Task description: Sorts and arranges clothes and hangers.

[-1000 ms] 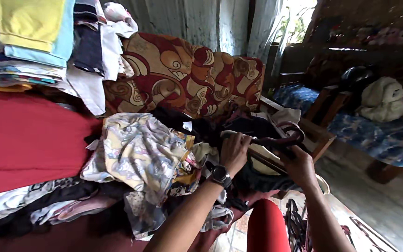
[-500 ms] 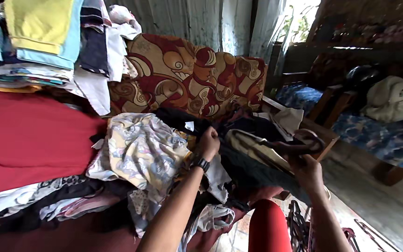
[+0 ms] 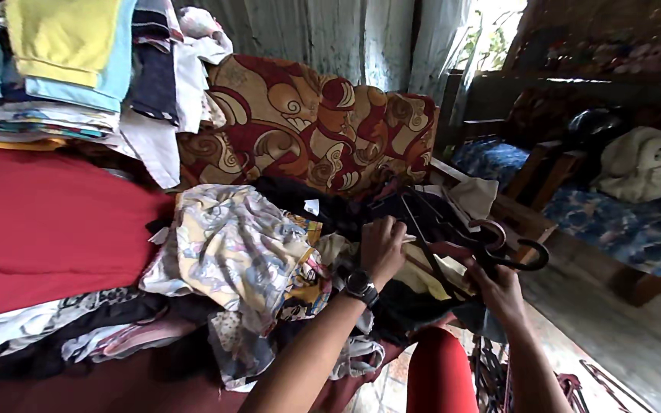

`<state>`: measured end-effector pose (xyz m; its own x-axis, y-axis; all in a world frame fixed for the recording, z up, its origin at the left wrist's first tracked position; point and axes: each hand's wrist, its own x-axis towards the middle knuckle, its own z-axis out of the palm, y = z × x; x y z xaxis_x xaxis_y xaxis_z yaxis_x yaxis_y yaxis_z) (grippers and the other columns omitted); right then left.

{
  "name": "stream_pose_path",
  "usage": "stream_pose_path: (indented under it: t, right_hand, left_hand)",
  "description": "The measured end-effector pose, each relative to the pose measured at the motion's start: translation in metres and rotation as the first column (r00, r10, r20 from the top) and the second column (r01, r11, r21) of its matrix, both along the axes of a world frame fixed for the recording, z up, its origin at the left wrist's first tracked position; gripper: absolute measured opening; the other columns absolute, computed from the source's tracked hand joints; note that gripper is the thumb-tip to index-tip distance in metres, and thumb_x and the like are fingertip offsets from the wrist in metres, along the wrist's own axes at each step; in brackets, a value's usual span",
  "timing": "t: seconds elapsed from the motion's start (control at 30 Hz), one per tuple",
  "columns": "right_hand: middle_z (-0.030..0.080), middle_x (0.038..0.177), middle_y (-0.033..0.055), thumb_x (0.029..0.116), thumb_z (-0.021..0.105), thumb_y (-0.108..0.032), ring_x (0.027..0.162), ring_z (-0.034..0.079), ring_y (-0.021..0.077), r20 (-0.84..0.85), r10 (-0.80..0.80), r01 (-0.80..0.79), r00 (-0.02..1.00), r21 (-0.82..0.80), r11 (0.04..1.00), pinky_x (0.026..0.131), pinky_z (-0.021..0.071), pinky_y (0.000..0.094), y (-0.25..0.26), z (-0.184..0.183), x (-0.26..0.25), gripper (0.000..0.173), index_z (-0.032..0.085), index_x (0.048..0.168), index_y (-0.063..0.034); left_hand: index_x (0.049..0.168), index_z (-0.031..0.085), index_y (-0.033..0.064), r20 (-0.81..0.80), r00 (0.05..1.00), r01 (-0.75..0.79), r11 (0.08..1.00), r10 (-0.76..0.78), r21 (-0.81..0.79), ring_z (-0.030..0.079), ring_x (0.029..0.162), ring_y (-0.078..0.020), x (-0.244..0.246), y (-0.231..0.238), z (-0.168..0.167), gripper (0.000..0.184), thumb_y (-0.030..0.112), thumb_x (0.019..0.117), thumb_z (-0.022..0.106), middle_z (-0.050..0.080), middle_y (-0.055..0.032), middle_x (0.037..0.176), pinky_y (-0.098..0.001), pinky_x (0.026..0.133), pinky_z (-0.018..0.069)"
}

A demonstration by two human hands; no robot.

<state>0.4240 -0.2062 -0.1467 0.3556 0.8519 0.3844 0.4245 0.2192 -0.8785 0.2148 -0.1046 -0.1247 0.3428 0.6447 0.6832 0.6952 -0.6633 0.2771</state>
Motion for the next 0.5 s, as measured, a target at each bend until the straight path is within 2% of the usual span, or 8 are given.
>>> stream_pose_path:
  t: [0.03,0.13,0.2,0.27,0.33,0.4,0.43,0.5]
  right_hand:
    - [0.065,0.070,-0.0026,0.0984,0.062,-0.016,0.057,0.060,0.0024,0.014,0.010,-0.010,1.000,-0.019,1.000,0.057,0.0533,0.0219,0.000,-0.001,0.004,0.017,0.067,0.094,0.0000]
    - [0.072,0.087,0.0016,0.0910,0.069,-0.007,0.072,0.066,0.0035,0.052,0.092,-0.092,0.994,0.004,0.996,0.069,0.0577,0.0230,-0.002,-0.005,0.019,0.021,0.068,0.110,0.0032]
    - [0.073,0.091,0.0021,0.0866,0.071,-0.005,0.077,0.067,0.0022,0.101,0.091,-0.098,0.991,0.057,0.994,0.074,0.0586,0.0226,-0.004,-0.006,0.025,0.024,0.069,0.109,0.0036]
    - [0.073,0.089,0.0001,0.0838,0.072,-0.007,0.075,0.066,-0.0004,0.139,0.056,-0.072,0.989,0.110,0.991,0.073,0.0584,0.0212,-0.007,-0.006,0.032,0.024,0.069,0.106,0.0028]
    - [0.073,0.089,-0.0024,0.0825,0.072,-0.007,0.076,0.067,-0.0019,0.111,0.051,-0.066,0.993,0.133,0.989,0.073,0.0587,0.0200,-0.012,-0.004,0.035,0.026,0.069,0.106,0.0030]
    - [0.073,0.085,-0.0051,0.0835,0.068,-0.004,0.072,0.067,-0.0004,-0.036,0.063,-0.055,0.997,0.197,0.979,0.069,0.0597,0.0205,-0.016,-0.004,0.041,0.023,0.067,0.105,0.0023]
    - [0.071,0.081,-0.0050,0.0853,0.064,-0.003,0.068,0.066,0.0025,-0.178,0.068,-0.020,0.982,0.260,0.965,0.066,0.0597,0.0227,-0.020,-0.005,0.048,0.018,0.065,0.103,-0.0005]
    - [0.068,0.072,-0.0092,0.0885,0.065,-0.013,0.060,0.063,0.0032,-0.441,0.149,0.066,0.885,0.437,0.897,0.059,0.0569,0.0226,-0.024,0.000,0.063,0.006,0.066,0.091,-0.0191]
  left_hand:
    - [0.102,0.075,0.0015,0.022,1.000,0.004,1.000,-0.003,-0.028,0.067,0.107,-0.0400,-0.002,0.002,0.003,0.017,0.007,0.0863,0.070,0.070,-0.0208,0.111,-0.0588,0.094,0.0473]
    - [0.107,0.073,0.0024,0.068,0.997,-0.005,0.914,0.036,-0.405,0.064,0.113,-0.0325,-0.017,0.011,0.020,0.018,0.009,0.0939,0.062,0.069,-0.0164,0.117,-0.0526,0.101,0.0464]
    - [0.111,0.070,-0.0004,0.121,0.992,0.032,0.821,0.045,-0.570,0.064,0.109,-0.0311,-0.029,0.024,0.019,0.020,0.007,0.0952,0.060,0.067,-0.0179,0.115,-0.0503,0.097,0.0493]
    - [0.110,0.067,-0.0040,0.198,0.980,0.121,0.753,0.013,-0.647,0.063,0.096,-0.0261,-0.041,0.036,0.010,0.017,0.005,0.0960,0.061,0.067,-0.0177,0.104,-0.0447,0.089,0.0512]
    - [0.112,0.066,-0.0043,0.197,0.980,0.152,0.685,-0.012,-0.712,0.061,0.090,-0.0201,-0.052,0.040,0.009,0.018,0.003,0.0962,0.061,0.065,-0.0151,0.101,-0.0371,0.085,0.0504]
    - [0.115,0.065,-0.0042,0.171,0.985,0.137,0.647,-0.010,-0.750,0.061,0.091,-0.0204,-0.061,0.045,0.007,0.020,0.001,0.0961,0.061,0.064,-0.0157,0.104,-0.0372,0.085,0.0511]
    - [0.117,0.066,-0.0034,0.170,0.985,0.122,0.635,0.014,-0.763,0.064,0.092,-0.0221,-0.067,0.048,0.004,0.022,0.001,0.0951,0.061,0.066,-0.0170,0.107,-0.0395,0.084,0.0532]
    - [0.118,0.066,0.0017,0.202,0.978,0.126,0.605,0.059,-0.786,0.067,0.090,-0.0203,-0.078,0.053,-0.004,0.023,0.002,0.0944,0.063,0.067,-0.0142,0.109,-0.0392,0.081,0.0580]
